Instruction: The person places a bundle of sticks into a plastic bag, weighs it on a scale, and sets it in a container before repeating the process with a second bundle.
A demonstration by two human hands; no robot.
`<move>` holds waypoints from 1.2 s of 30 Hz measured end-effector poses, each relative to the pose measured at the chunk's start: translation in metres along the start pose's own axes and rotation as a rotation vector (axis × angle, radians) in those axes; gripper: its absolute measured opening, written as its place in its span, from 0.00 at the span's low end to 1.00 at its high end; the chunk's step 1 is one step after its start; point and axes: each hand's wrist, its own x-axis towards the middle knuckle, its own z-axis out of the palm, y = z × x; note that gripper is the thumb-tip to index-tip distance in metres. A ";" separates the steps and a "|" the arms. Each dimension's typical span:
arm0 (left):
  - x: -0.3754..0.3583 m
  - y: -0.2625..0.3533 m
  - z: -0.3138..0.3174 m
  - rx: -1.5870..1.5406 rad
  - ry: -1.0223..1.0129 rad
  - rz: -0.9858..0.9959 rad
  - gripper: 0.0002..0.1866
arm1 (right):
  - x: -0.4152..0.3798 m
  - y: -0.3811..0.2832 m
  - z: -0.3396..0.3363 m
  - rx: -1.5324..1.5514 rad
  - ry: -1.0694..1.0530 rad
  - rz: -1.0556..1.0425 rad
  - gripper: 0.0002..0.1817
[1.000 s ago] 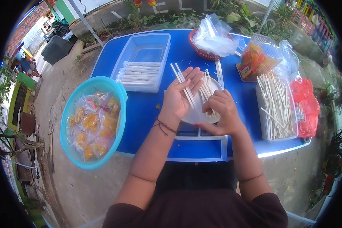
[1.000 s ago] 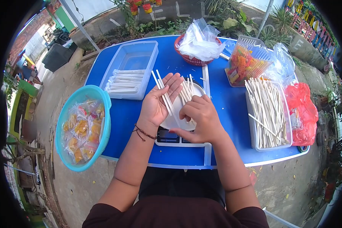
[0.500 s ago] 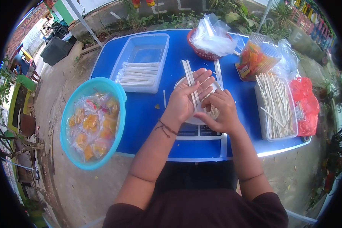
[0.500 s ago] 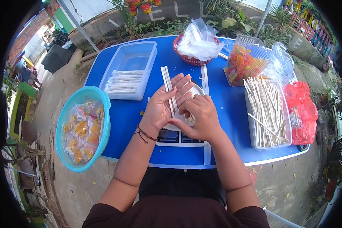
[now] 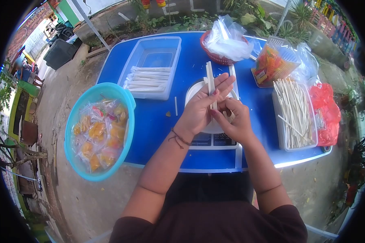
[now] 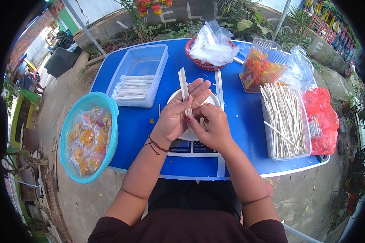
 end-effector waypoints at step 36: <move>-0.001 -0.024 -0.016 0.884 0.489 0.346 0.20 | -0.001 0.017 -0.001 -0.633 0.135 -0.040 0.10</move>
